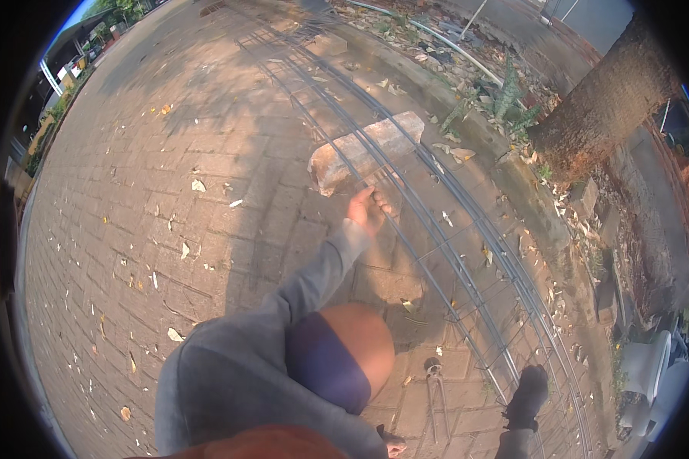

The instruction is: The person assembles a rebar mesh on a paved outdoor area by tying intersecting steel bars with wire using pliers. They position the bars, wrap wire around intersections, and twist the wire to secure the grid.

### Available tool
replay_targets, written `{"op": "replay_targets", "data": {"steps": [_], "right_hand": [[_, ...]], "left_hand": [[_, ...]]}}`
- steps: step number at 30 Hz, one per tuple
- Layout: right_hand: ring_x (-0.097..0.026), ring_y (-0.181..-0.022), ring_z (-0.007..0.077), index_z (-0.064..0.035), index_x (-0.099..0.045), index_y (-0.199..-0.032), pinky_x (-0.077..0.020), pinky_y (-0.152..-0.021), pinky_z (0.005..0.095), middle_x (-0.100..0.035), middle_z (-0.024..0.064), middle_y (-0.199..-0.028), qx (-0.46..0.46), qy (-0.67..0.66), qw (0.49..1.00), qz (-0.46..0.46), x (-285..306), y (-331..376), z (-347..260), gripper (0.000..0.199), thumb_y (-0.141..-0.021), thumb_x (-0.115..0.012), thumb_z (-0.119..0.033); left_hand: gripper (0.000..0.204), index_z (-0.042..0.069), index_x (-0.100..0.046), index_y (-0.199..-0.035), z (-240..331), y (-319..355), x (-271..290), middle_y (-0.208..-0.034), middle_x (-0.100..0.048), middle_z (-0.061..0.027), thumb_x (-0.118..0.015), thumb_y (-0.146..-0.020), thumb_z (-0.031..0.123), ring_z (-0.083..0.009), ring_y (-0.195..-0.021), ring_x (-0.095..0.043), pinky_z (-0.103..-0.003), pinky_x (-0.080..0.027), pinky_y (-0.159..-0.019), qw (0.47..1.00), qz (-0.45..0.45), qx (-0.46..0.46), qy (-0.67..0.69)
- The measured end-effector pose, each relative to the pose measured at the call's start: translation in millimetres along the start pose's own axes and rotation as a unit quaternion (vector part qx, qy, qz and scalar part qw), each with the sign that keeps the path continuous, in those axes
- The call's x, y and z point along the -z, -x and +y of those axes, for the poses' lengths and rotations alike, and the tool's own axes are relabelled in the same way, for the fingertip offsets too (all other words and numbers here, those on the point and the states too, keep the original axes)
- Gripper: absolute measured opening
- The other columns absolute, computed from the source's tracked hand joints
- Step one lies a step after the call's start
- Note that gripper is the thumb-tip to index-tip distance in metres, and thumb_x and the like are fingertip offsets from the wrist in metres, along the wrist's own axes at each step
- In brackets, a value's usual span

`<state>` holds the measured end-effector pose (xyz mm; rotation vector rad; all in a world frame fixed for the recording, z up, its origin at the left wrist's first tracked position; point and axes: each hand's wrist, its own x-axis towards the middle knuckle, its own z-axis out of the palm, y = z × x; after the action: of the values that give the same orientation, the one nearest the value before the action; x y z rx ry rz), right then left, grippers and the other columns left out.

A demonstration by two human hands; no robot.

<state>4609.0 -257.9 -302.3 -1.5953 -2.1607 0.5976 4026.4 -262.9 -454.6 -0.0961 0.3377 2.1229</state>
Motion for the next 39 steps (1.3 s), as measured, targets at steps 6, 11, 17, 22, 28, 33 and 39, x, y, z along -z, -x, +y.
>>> {"op": "replay_targets", "data": {"steps": [6,11,17,22,28,33,39], "right_hand": [[-0.051,-0.077,0.0072,-0.0084,-0.064,-0.105,-0.0427,-0.067,0.0272,-0.056,-0.0051,-0.089,-0.064,-0.292,0.953,0.041,4,10,26,0.006,-0.103,-0.062,-0.014],[-0.045,-0.073,0.0076,-0.0076,-0.059,-0.095,-0.0386,-0.066,0.0269,-0.05,-0.0036,-0.082,-0.029,-0.23,0.972,0.025,4,13,14,0.009,-0.101,-0.058,-0.014],[-0.051,-0.072,0.0087,-0.0013,-0.064,-0.117,-0.0443,-0.065,0.0279,-0.059,-0.0004,-0.082,-0.046,-0.157,0.986,0.026,6,16,-6,0.026,-0.098,-0.06,-0.019],[-0.053,-0.07,0.0083,0.0026,-0.062,-0.129,-0.0476,-0.065,0.0258,-0.062,0.0002,-0.085,-0.086,-0.189,0.978,-0.004,1,-26,-41,0.038,-0.097,-0.061,-0.019],[-0.064,-0.073,0.013,0.0033,-0.06,-0.129,-0.053,-0.072,0.0297,-0.069,0.0079,-0.089,0.11,-0.087,0.985,-0.103,-49,-157,-163,0.037,-0.1,-0.06,-0.019],[-0.067,-0.077,0.0111,0.0013,-0.066,-0.119,-0.0543,-0.073,0.0284,-0.073,0.0059,-0.085,0.2,-0.209,0.939,-0.186,-180,-301,-336,0.031,-0.097,-0.067,-0.02],[-0.072,-0.081,0.0138,-0.0029,-0.07,-0.123,-0.0556,-0.076,0.0299,-0.077,0.0123,-0.088,0.22,-0.227,0.924,-0.214,-379,-463,-536,0.039,-0.091,-0.068,-0.025]], "left_hand": [[0.013,0.011,-0.06,-0.092,1,-5,-4,-0.078,-0.059,-0.0023,-0.07,-0.092,0.02,-0.0188,-0.071,-0.056,-0.038,-0.046,-0.066,1.0,0.0,-0.015,-0.018],[0.011,0.012,-0.062,-0.092,6,-4,-11,-0.077,-0.061,-0.0021,-0.071,-0.093,0.019,-0.0189,-0.072,-0.059,-0.04,-0.05,-0.068,1.0,0.014,0.006,-0.019],[0.011,0.005,-0.067,-0.092,9,21,-14,-0.078,-0.069,-0.0057,-0.07,-0.094,0.016,-0.0171,-0.06,-0.062,-0.032,-0.05,-0.055,0.926,0.188,0.027,-0.327],[0.018,0.0,-0.074,-0.09,67,39,8,-0.072,-0.07,-0.0064,-0.075,-0.09,0.018,-0.013,-0.056,-0.06,-0.029,-0.046,-0.05,0.831,0.238,-0.15,-0.479],[0.041,-0.005,-0.07,-0.108,250,-33,58,-0.103,-0.073,-0.0271,-0.07,-0.084,0.029,-0.049,-0.099,-0.068,-0.052,-0.055,-0.092,0.428,0.417,-0.304,-0.742],[0.063,0.001,-0.052,-0.14,295,-109,96,-0.142,-0.053,-0.0239,-0.067,-0.086,0.031,-0.0393,-0.134,-0.051,-0.051,-0.041,-0.112,0.226,0.374,-0.278,-0.856],[0.069,0.005,-0.045,-0.149,290,-123,90,-0.156,-0.04,-0.0181,-0.064,-0.088,0.03,-0.0348,-0.148,-0.035,-0.059,-0.028,-0.119,0.222,0.362,-0.149,-0.893]]}}
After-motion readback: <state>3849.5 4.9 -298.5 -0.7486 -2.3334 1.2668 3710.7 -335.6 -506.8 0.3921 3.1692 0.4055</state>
